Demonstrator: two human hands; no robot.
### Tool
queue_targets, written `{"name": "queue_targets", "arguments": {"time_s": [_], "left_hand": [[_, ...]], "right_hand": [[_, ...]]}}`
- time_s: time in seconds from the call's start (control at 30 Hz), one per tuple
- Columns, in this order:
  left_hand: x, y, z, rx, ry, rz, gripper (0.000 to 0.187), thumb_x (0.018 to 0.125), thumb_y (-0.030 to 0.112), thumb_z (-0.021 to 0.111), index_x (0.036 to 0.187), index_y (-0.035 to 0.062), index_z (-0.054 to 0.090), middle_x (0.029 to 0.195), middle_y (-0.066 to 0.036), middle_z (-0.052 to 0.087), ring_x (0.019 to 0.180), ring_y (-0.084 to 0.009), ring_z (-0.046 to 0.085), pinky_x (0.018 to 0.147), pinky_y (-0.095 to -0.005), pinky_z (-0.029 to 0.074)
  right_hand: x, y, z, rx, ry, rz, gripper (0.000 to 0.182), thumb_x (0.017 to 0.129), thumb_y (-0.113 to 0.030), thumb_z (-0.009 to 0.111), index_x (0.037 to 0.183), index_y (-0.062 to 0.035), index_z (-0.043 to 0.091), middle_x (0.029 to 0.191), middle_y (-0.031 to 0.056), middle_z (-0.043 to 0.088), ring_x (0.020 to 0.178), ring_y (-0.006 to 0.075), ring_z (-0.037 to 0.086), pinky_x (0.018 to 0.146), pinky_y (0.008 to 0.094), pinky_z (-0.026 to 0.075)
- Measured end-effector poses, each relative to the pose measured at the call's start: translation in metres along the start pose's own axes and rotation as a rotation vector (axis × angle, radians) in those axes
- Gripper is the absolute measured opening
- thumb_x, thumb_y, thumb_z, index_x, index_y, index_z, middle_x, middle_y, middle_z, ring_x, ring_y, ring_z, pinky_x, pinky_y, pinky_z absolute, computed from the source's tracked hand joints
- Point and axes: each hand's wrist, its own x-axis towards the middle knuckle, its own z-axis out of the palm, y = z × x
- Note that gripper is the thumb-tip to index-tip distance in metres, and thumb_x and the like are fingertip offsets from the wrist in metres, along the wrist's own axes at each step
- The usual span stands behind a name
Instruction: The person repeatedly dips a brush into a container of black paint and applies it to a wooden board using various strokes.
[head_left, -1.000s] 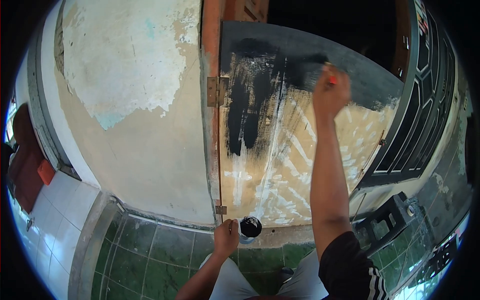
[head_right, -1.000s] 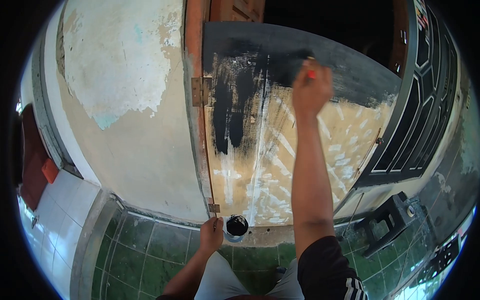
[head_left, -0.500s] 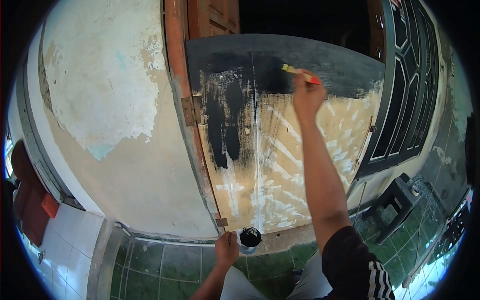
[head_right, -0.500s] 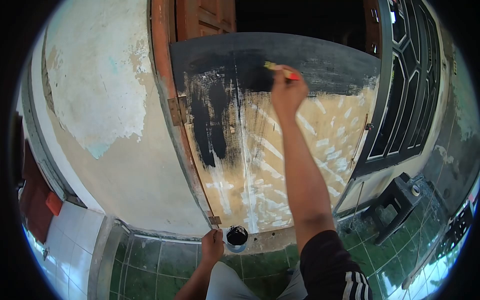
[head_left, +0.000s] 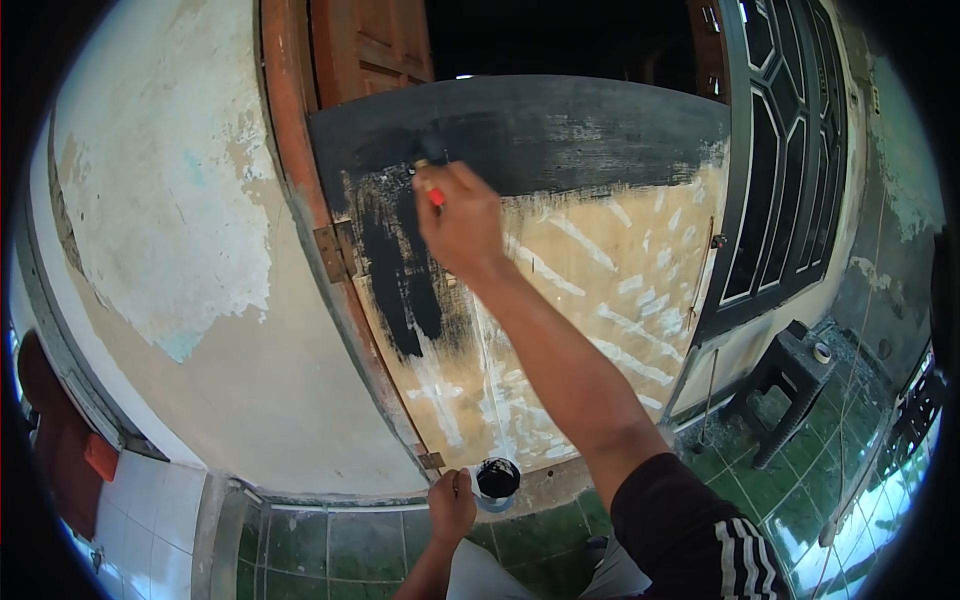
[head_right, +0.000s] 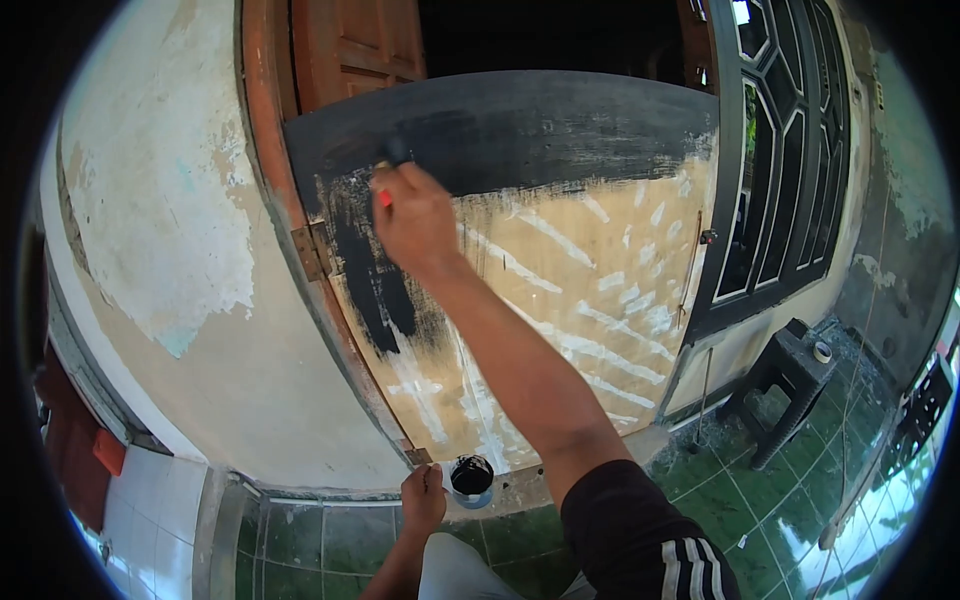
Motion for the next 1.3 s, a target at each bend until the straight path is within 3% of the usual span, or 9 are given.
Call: {"name": "queue_targets", "arguments": {"time_s": [0.17, 0.33, 0.53, 0.67, 0.73, 0.9, 1.0, 1.2, 1.3], "left_hand": [[-0.001, 0.012, 0.003, -0.013, -0.039, 0.019, 0.034, 0.101, 0.02, 0.059, 0.075, -0.0027, 0.059, 0.063, -0.018, 0.061, 0.057, -0.0343, 0.063, 0.056, -0.0432, 0.045], [-0.002, -0.018, 0.017, 0.028, -0.084, 0.009, 0.034, 0.101, 0.02, 0.058, 0.075, -0.002, 0.058, 0.062, -0.018, 0.062, 0.056, -0.0328, 0.064, 0.056, -0.043, 0.046], [-0.005, -0.018, 0.021, 0.043, -0.076, -0.005, 0.035, 0.101, 0.021, 0.059, 0.075, -0.002, 0.059, 0.061, -0.018, 0.062, 0.056, -0.0324, 0.065, 0.056, -0.0426, 0.047], [-0.003, -0.01, 0.024, 0.049, -0.065, -0.027, 0.036, 0.101, 0.021, 0.058, 0.074, -0.0019, 0.057, 0.06, -0.017, 0.061, 0.056, -0.0319, 0.065, 0.055, -0.0421, 0.047], [-0.001, -0.003, 0.026, 0.035, -0.079, -0.014, 0.036, 0.101, 0.02, 0.057, 0.073, -0.0018, 0.057, 0.059, -0.017, 0.06, 0.055, -0.0312, 0.065, 0.055, -0.0417, 0.047], [0.005, 0.003, 0.039, 0.057, -0.093, 0.016, 0.037, 0.101, 0.019, 0.057, 0.071, -0.0021, 0.056, 0.059, -0.017, 0.06, 0.055, -0.0304, 0.064, 0.054, -0.0415, 0.047], [0.007, 0.001, 0.045, 0.09, -0.107, 0.027, 0.037, 0.101, 0.019, 0.057, 0.071, -0.0025, 0.055, 0.059, -0.017, 0.06, 0.054, -0.0311, 0.064, 0.054, -0.0418, 0.047], [0.006, -0.004, 0.052, 0.104, -0.109, 0.019, 0.036, 0.101, 0.019, 0.057, 0.072, -0.0032, 0.056, 0.059, -0.018, 0.06, 0.055, -0.0329, 0.063, 0.055, -0.0427, 0.047], [0.002, 0.001, 0.053, 0.112, -0.108, 0.007, 0.036, 0.101, 0.019, 0.057, 0.073, -0.0035, 0.057, 0.059, -0.019, 0.06, 0.056, -0.0331, 0.063, 0.054, -0.0433, 0.046]], "right_hand": [[0.017, 0.052, -0.037, 0.471, 0.179, 0.471, 0.01, 0.091, -0.006, 0.075, 0.098, 0.0004, 0.075, 0.091, 0.0117, 0.075, 0.08, 0.0159, 0.07, 0.073, 0.0284, 0.055], [0.037, 0.19, -0.185, 0.003, 0.351, 0.401, 0.016, 0.092, -0.014, 0.076, 0.1, -0.0004, 0.076, 0.082, 0.0073, 0.075, 0.075, 0.0131, 0.068, 0.07, 0.0278, 0.053], [0.048, 0.218, -0.283, -0.764, 0.427, 0.165, 0.013, 0.092, -0.013, 0.07, 0.099, -0.0038, 0.077, 0.09, 0.0153, 0.069, 0.077, 0.0339, 0.07, 0.068, 0.0406, 0.055], [0.028, 0.215, -0.225, -0.802, 0.172, 0.046, 0.016, 0.091, -0.01, 0.067, 0.105, -0.0049, 0.073, 0.097, 0.0177, 0.066, 0.085, 0.0402, 0.067, 0.076, 0.047, 0.054], [0.019, 0.173, -0.186, -0.574, 0.138, -0.061, 0.017, 0.084, -0.001, 0.069, 0.1, -0.0036, 0.074, 0.093, 0.0171, 0.067, 0.083, 0.0396, 0.067, 0.073, 0.0459, 0.055], [0.008, 0.124, -0.17, 0.065, 0.093, 0.245, 0.013, 0.09, -0.005, 0.072, 0.102, -0.0003, 0.074, 0.089, 0.0132, 0.072, 0.075, 0.0244, 0.07, 0.069, 0.0337, 0.054], [0.023, 0.174, -0.209, 0.466, 0.209, 0.587, 0.016, 0.093, -0.01, 0.074, 0.105, 0.0011, 0.073, 0.087, 0.0099, 0.073, 0.076, 0.0144, 0.068, 0.069, 0.0276, 0.053], [0.05, 0.314, -0.34, 0.031, 0.48, 0.475, 0.015, 0.093, -0.012, 0.075, 0.101, 0.0012, 0.075, 0.087, 0.01, 0.075, 0.075, 0.0162, 0.07, 0.069, 0.0282, 0.054], [0.056, 0.292, -0.358, -0.555, 0.559, 0.376, 0.014, 0.09, -0.013, 0.075, 0.099, -0.0014, 0.076, 0.087, 0.0143, 0.074, 0.074, 0.0244, 0.071, 0.069, 0.0342, 0.055]]}}
